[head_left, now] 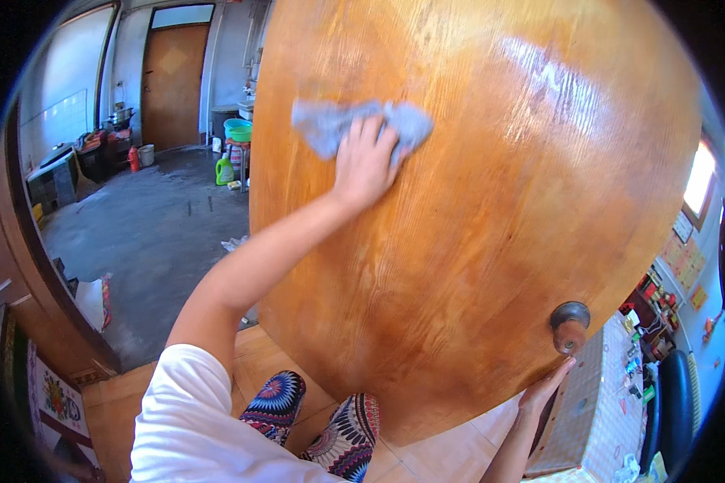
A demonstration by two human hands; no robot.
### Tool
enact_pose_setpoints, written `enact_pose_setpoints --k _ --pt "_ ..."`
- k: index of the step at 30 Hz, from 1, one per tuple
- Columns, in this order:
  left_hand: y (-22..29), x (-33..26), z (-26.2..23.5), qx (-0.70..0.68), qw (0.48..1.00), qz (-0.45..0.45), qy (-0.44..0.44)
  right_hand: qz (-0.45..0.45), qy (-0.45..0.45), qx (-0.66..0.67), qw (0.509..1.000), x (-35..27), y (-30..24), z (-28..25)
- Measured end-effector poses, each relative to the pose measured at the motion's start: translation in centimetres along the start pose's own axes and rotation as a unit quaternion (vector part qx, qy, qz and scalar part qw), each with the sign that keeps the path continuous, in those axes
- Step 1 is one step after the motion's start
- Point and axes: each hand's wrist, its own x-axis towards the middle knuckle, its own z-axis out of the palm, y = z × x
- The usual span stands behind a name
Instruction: The person wipes the surface of a large wooden door with a gray cloth. They repeatedly rub the door in circular and back-and-forth motions, covering different areas of the door surface.
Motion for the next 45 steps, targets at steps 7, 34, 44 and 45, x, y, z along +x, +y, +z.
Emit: enact_pose_setpoints --k 7,34,44,45 --pt "-0.5 -7.3 -2.2 -0.028 0.997 0.008 -0.070 -0.136 -0.037 -0.124 0.982 -0.7 -0.4 1.8" --pt "-2.6 9.7 0.7 -0.026 0.998 0.054 0.038 -0.134 0.048 -0.187 0.972 -1.4 1.4 1.3" --pt "-1.3 4.0 0.7 -0.027 0.999 0.036 0.013 -0.141 0.044 -0.229 0.962 -2.3 0.6 1.2" --pt "-1.1 0.0 -0.5 -0.040 0.998 0.048 -0.031 -0.135 0.051 -0.177 0.974 -2.2 1.2 1.3"
